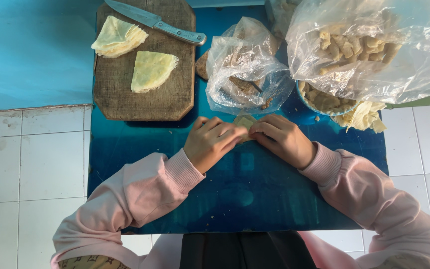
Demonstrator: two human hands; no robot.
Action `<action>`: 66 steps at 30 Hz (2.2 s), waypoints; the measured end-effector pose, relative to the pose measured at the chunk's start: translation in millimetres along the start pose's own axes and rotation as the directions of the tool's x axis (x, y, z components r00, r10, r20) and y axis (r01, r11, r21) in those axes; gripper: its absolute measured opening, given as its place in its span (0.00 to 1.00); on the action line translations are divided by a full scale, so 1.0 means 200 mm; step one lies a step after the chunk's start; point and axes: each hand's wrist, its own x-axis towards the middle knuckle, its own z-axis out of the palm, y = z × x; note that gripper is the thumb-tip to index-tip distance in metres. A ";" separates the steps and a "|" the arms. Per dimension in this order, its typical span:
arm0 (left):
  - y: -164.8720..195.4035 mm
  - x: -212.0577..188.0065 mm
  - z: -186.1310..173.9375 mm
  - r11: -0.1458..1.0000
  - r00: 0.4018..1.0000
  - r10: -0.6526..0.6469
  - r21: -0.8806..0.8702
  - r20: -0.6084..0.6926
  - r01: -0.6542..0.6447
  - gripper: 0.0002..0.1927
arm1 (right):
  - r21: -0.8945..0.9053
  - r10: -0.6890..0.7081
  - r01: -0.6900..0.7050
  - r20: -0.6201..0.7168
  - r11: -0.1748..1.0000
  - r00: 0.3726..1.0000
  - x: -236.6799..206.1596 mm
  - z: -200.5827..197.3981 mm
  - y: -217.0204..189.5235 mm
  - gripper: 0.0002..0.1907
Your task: The person spoons brown filling from a plastic bag onto triangular pastry wrappers on a blue table, folds each wrapper over the filling by hand, and stacks the folded pastries on the table. A knife and a stack of unused wrappers sit on a wooden cutting board beside the work area.
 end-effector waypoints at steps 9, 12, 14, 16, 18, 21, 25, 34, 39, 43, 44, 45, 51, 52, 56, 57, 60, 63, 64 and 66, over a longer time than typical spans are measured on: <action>0.00 -0.03 0.01 0.998 0.999 -0.033 0.044 0.001 0.033 0.06 | -0.311 -0.241 0.247 0.059 0.918 0.969 -0.02 -0.09 -0.07 0.20; 0.01 -0.02 0.00 0.998 0.998 -0.067 -0.002 0.004 0.067 0.06 | -0.446 -0.372 0.385 0.121 0.808 0.920 -0.03 -0.12 -0.08 0.24; 0.00 -0.02 -0.01 0.996 0.996 -0.083 -0.039 0.025 0.084 0.06 | -0.519 -0.446 0.463 0.167 0.719 0.879 -0.04 -0.12 -0.07 0.24; 0.00 -0.02 -0.01 0.993 0.995 -0.095 -0.062 0.038 0.097 0.07 | -0.579 -0.505 0.530 0.224 0.620 0.834 -0.04 -0.11 -0.06 0.23; 0.00 -0.02 -0.01 0.991 0.993 -0.106 -0.072 0.045 0.109 0.07 | -0.633 -0.523 0.570 0.289 0.525 0.802 -0.06 -0.11 -0.06 0.24; 0.00 -0.03 0.00 0.988 0.992 -0.119 -0.094 0.049 0.123 0.08 | -0.677 -0.536 0.611 0.363 0.410 0.762 -0.08 -0.11 -0.06 0.25; 0.00 -0.04 0.02 0.984 0.987 -0.148 -0.095 0.056 0.153 0.07 | -0.591 -0.527 0.598 0.315 0.541 0.789 -0.07 -0.11 -0.06 0.25; -0.02 -0.05 0.03 0.972 0.977 -0.194 -0.120 0.084 0.203 0.07 | -0.474 -0.380 0.417 0.177 0.776 0.908 -0.05 -0.09 -0.08 0.24; -0.02 -0.06 0.03 0.969 0.975 -0.200 -0.124 0.099 0.212 0.07 | -0.577 -0.449 0.490 0.226 0.654 0.865 -0.06 -0.08 -0.07 0.27; -0.02 -0.06 0.03 0.969 0.975 -0.199 -0.132 0.095 0.211 0.06 | -0.519 -0.429 0.489 0.241 0.701 0.870 -0.07 -0.07 -0.07 0.27; -0.03 -0.06 0.03 0.968 0.975 -0.201 -0.131 0.098 0.213 0.06 | -0.418 -0.380 0.429 0.200 0.801 0.903 -0.07 -0.06 -0.07 0.25; -0.02 -0.06 0.03 0.968 0.974 -0.203 -0.129 0.102 0.215 0.06 | -0.305 -0.323 0.360 0.165 0.882 0.932 -0.06 -0.05 -0.07 0.24; -0.01 -0.05 0.02 0.974 0.979 -0.191 -0.112 0.073 0.199 0.07 | -0.010 -0.075 0.075 0.005 0.997 0.997 -0.05 -0.05 -0.05 0.20; 0.00 -0.04 0.01 0.973 0.978 -0.198 -0.109 0.059 0.203 0.06 | -0.008 -0.053 0.053 -0.028 0.999 0.998 -0.04 -0.05 -0.05 0.19; 0.03 -0.03 -0.03 0.973 0.975 -0.222 -0.061 0.029 0.223 0.07 | -0.069 -0.103 0.100 -0.037 0.993 0.994 -0.03 -0.04 -0.06 0.16; 0.03 -0.02 -0.04 0.973 0.973 -0.228 -0.038 0.028 0.229 0.10 | -0.091 -0.116 0.113 -0.032 0.989 0.993 -0.03 -0.03 -0.06 0.16; 0.05 -0.03 -0.05 0.989 0.990 -0.120 0.074 -0.070 0.125 0.08 | -0.130 -0.123 0.117 -0.040 0.985 0.992 -0.03 -0.02 -0.07 0.14; 0.06 -0.04 -0.06 0.988 0.994 -0.065 0.131 -0.085 0.076 0.07 | -0.112 -0.105 0.101 -0.036 0.989 0.994 -0.04 -0.01 -0.06 0.14; 0.06 -0.04 -0.06 0.989 0.995 -0.050 0.138 -0.083 0.061 0.07 | -0.100 -0.099 0.095 -0.033 0.990 0.995 -0.04 -0.01 -0.06 0.14; 0.06 -0.06 -0.06 0.988 0.997 -0.018 0.153 -0.078 0.030 0.07 | -0.077 -0.092 0.090 -0.023 0.993 0.996 -0.04 -0.01 -0.06 0.14</action>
